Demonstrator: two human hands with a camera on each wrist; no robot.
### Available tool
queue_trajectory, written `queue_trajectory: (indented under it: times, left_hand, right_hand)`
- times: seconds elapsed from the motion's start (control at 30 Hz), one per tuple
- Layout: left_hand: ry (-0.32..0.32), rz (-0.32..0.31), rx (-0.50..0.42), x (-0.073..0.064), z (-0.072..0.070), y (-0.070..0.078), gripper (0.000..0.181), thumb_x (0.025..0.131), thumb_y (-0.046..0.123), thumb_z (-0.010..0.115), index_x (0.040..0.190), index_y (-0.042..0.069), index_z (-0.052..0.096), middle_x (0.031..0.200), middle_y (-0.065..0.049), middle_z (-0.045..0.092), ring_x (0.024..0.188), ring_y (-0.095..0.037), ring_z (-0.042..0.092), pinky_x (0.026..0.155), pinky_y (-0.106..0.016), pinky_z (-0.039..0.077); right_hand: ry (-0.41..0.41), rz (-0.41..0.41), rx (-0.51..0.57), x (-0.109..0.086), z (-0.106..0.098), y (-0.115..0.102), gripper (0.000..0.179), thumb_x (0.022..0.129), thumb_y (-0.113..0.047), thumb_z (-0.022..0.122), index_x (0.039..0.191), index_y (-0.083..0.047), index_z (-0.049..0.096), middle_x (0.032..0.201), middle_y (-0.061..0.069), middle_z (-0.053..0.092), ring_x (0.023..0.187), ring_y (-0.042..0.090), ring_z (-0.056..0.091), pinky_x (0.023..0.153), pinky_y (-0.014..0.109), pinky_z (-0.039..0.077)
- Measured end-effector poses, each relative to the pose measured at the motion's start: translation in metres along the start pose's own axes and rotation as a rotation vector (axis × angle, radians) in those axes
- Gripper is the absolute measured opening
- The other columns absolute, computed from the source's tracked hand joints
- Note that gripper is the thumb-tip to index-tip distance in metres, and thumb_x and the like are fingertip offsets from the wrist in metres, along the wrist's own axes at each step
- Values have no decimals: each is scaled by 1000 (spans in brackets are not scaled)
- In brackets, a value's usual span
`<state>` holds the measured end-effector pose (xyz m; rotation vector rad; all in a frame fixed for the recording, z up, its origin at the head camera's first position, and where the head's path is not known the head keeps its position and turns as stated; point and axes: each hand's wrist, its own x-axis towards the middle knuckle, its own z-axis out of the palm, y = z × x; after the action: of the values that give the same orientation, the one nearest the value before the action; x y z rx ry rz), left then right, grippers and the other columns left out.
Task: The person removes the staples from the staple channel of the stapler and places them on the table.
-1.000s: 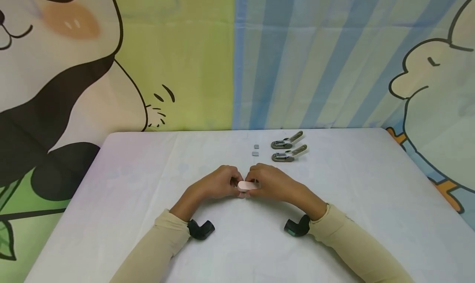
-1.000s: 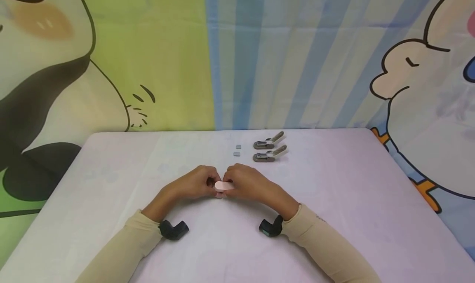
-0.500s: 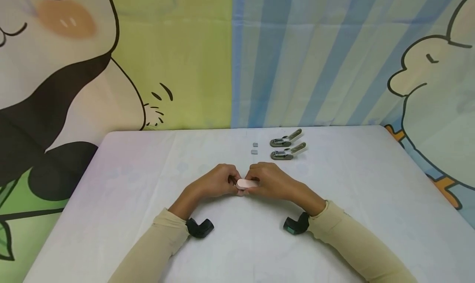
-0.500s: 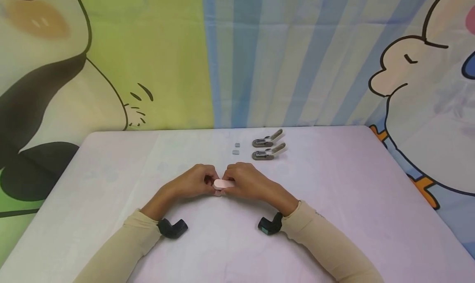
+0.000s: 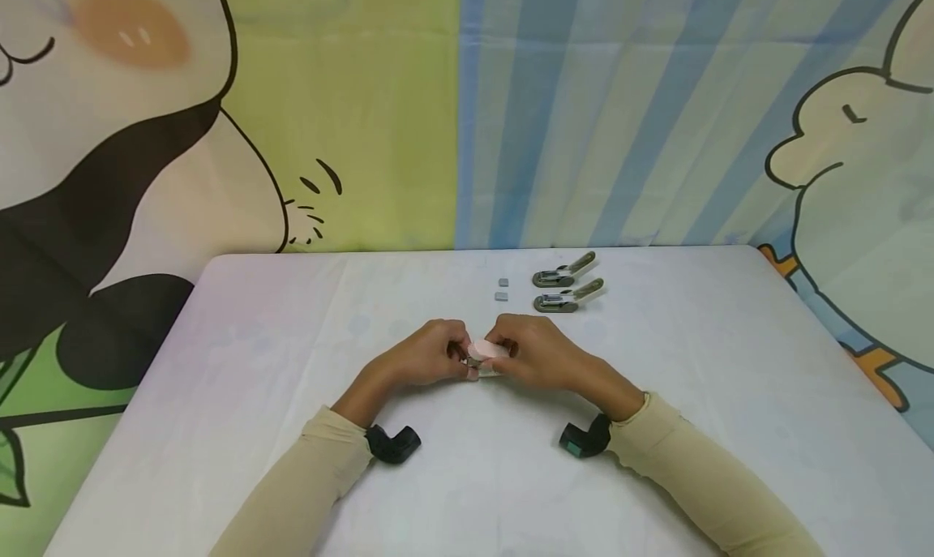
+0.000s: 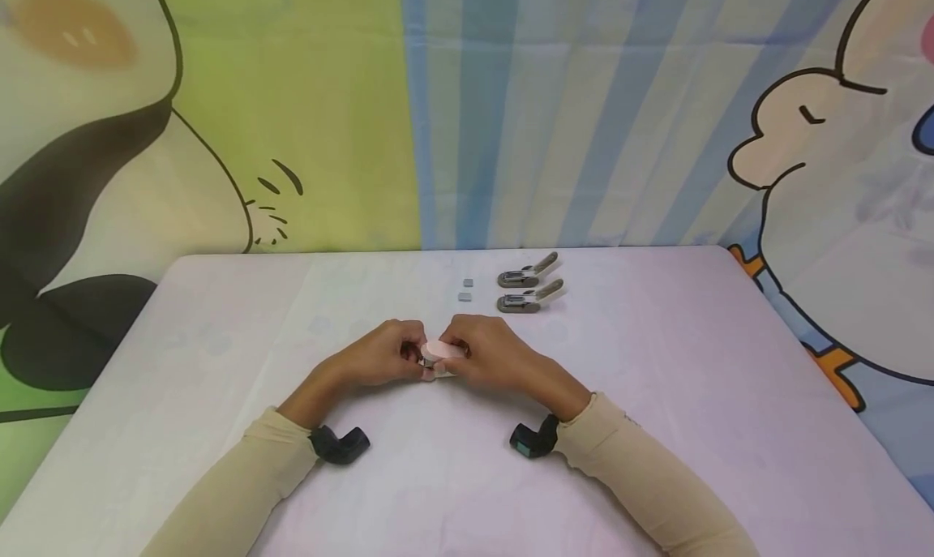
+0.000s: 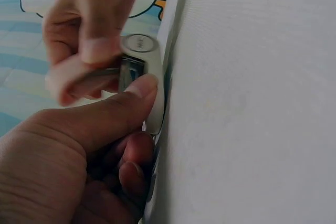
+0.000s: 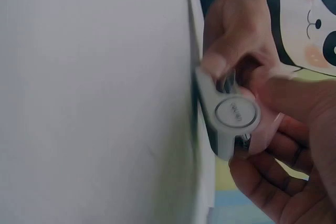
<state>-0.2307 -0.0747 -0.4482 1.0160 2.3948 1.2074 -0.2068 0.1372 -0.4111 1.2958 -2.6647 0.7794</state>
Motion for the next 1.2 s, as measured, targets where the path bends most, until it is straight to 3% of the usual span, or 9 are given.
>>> queue_trajectory:
  times: [0.3, 0.47, 0.6, 0.8, 1.2]
  left_hand:
    - [-1, -19, 4, 1, 0, 4, 18, 69, 25, 75, 76, 16, 60, 72, 1, 53, 60, -8, 49, 52, -24, 42]
    - [-10, -18, 6, 1, 0, 7, 16, 70, 24, 74, 78, 16, 63, 75, 2, 53, 62, -9, 51, 54, -24, 43]
    - [-15, -32, -4, 1, 0, 9, 17, 70, 20, 75, 79, 13, 63, 75, 2, 53, 62, -10, 51, 54, -25, 43]
    - [-5, -38, 0, 1, 0, 8, 17, 70, 20, 75, 80, 13, 64, 75, 2, 53, 62, -10, 50, 53, -24, 42]
    - [20, -56, 14, 1, 1, 5, 17, 68, 24, 76, 80, 18, 66, 76, 3, 53, 64, -9, 50, 56, -24, 43]
  right_hand:
    - [-68, 107, 142, -1, -7, 7, 21, 74, -27, 70, 92, -20, 63, 79, -16, 56, 70, 1, 53, 59, 20, 44]
    - [-99, 160, 109, -3, -16, 4, 23, 75, -30, 69, 96, -20, 64, 83, -17, 56, 76, 7, 54, 62, 23, 43]
    - [-136, 208, 83, -3, -27, 2, 19, 74, -29, 70, 90, -22, 63, 82, -17, 57, 81, 8, 55, 66, 24, 43]
    - [-219, 285, 142, -6, -40, 1, 19, 73, -18, 71, 89, -14, 62, 79, -10, 57, 69, 12, 53, 56, 26, 44]
    - [-367, 474, 69, -8, -44, -2, 21, 74, -16, 70, 93, -10, 63, 76, -7, 56, 63, 11, 46, 55, 27, 39]
